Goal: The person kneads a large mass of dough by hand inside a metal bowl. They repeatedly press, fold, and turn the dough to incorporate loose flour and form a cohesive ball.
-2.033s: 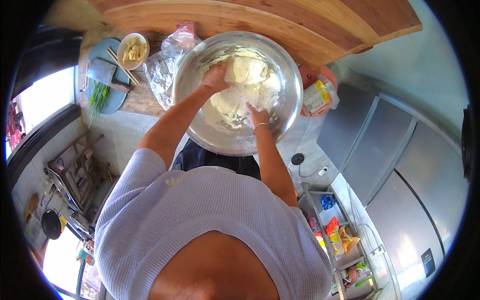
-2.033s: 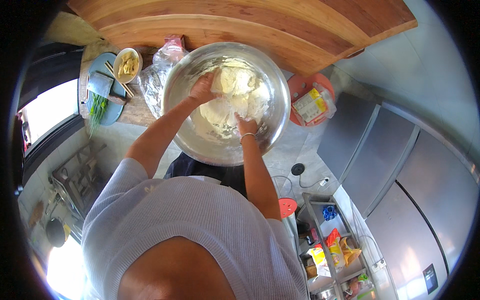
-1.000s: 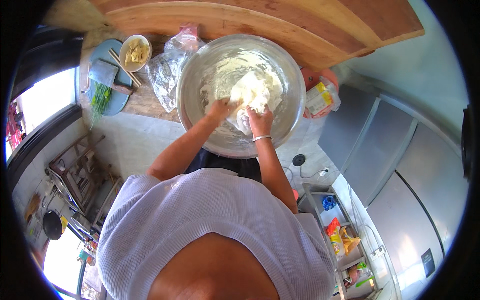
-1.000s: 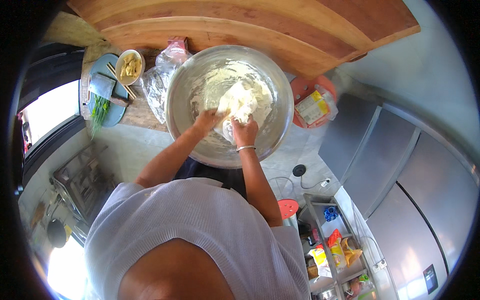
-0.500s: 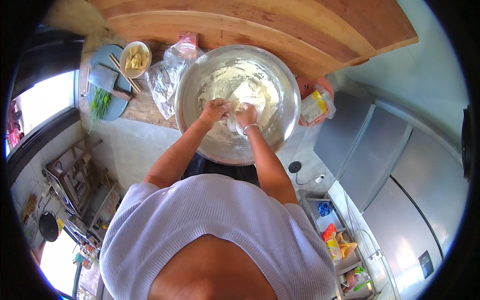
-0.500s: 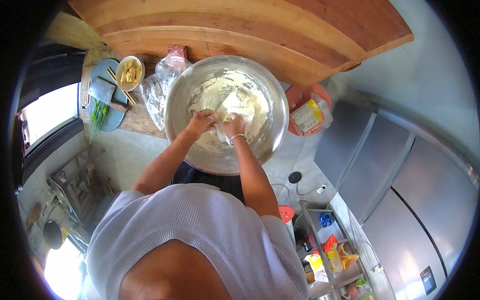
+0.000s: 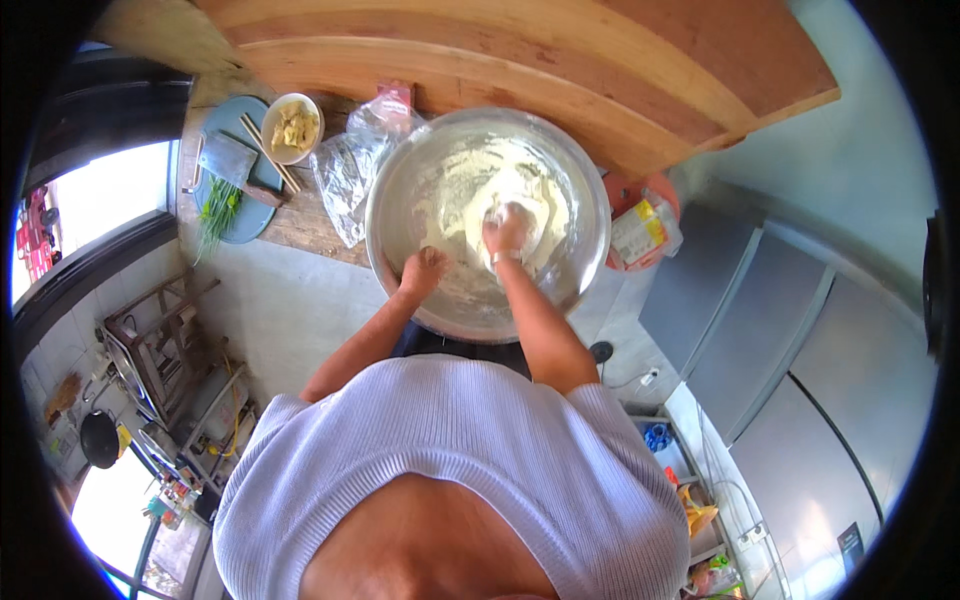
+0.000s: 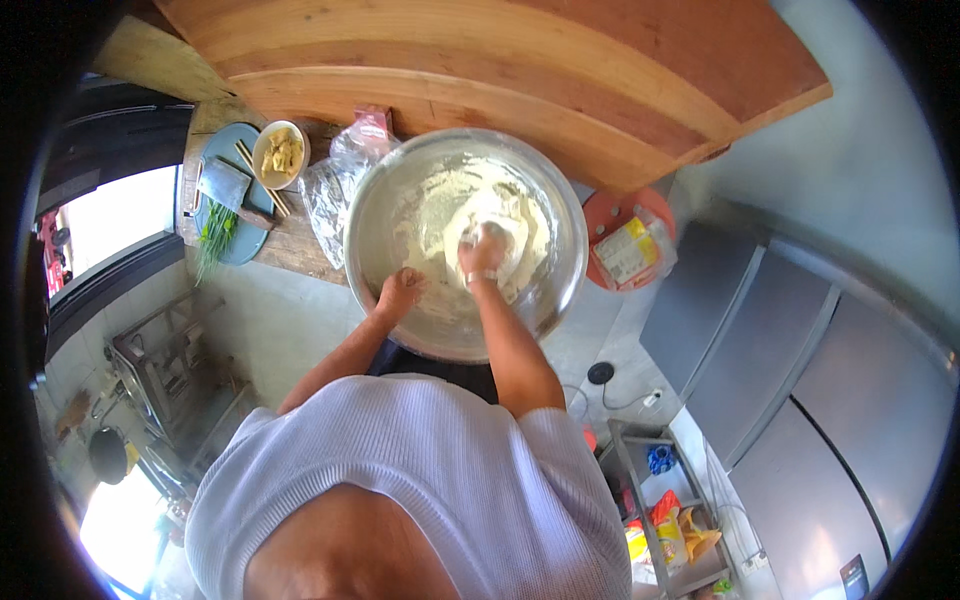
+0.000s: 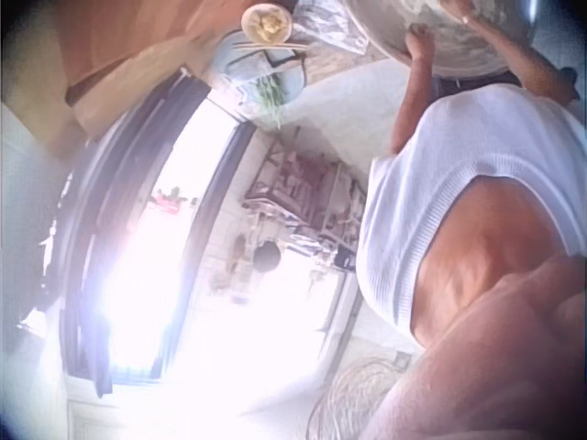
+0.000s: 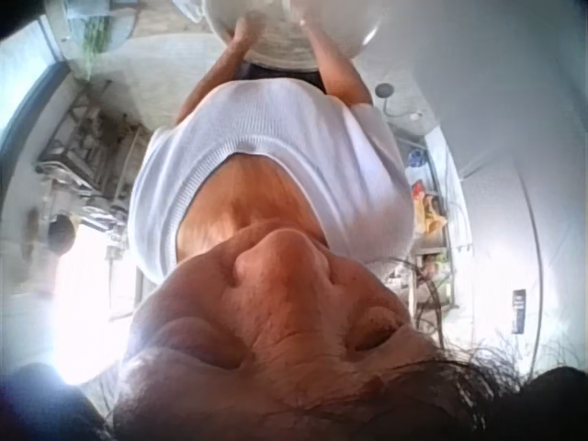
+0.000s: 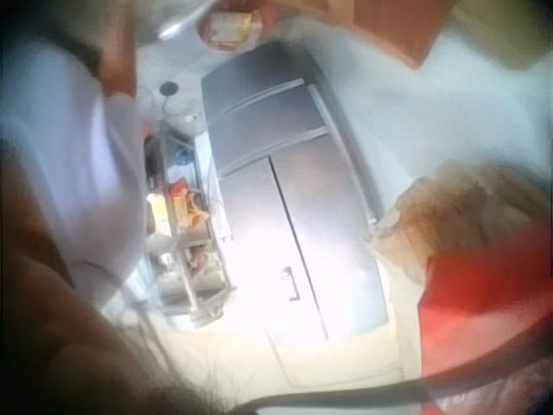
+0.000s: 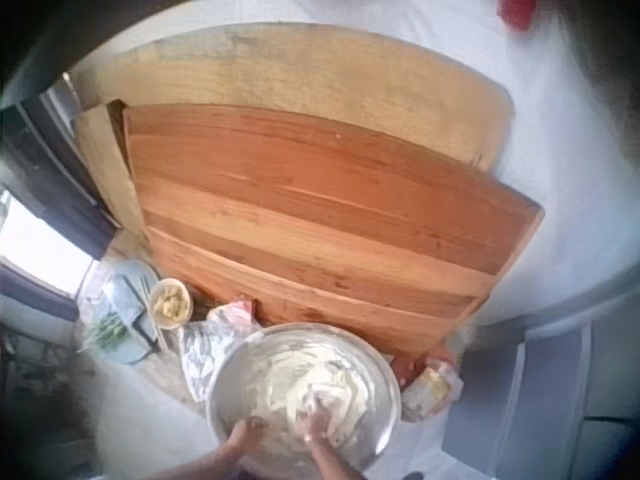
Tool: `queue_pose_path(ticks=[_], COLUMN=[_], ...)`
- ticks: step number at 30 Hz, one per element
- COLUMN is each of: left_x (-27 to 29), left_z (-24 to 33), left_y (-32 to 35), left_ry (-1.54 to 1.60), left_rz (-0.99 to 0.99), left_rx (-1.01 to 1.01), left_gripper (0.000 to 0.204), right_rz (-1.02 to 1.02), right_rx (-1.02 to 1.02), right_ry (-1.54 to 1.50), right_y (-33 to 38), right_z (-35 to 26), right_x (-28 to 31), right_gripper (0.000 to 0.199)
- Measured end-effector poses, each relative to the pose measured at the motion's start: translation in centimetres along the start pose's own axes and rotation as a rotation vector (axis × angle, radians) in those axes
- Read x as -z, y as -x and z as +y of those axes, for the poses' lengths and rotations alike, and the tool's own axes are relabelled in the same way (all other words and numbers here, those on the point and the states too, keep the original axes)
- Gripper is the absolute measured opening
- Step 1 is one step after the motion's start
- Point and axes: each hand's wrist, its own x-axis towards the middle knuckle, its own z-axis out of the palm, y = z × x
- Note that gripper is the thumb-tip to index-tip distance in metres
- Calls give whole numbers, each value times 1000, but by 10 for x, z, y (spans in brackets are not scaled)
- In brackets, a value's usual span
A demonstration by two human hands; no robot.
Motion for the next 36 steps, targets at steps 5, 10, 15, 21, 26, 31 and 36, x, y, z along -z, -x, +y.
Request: queue_pose_path(ticks=[5, 10, 15, 21, 26, 31, 36], left_x=[5, 6, -2, 3, 14, 6, 27], left_z=[2, 2, -4, -15, 17, 18, 32], left_y=[11, 18, 17, 17, 30, 27, 21], left_ry=[80, 22, 102, 79, -23, 79, -94], left_rz=[40, 10, -11, -7, 52, 139, 249], left_rx=[-50, -26, -25, -71, -114, -38, -188], left_gripper=[25, 27, 27, 26, 29, 49, 87], right_rz=[-495, -663, -830, -1433, -692, -552, -714], right_rx=[-315, -553, -719, -852, -315, -253, 242], right_ry=[-191, -74, 11, -1084, -15, 121, -30], right_y=[44, 34, 13, -7, -37, -80, -62], right_z=[-36, -26, -14, -10, -3, -2, -52], right_x=[76, 43, 16, 104, 121, 51, 52], right_gripper=[28, 16, 16, 58, 77, 98, 47])
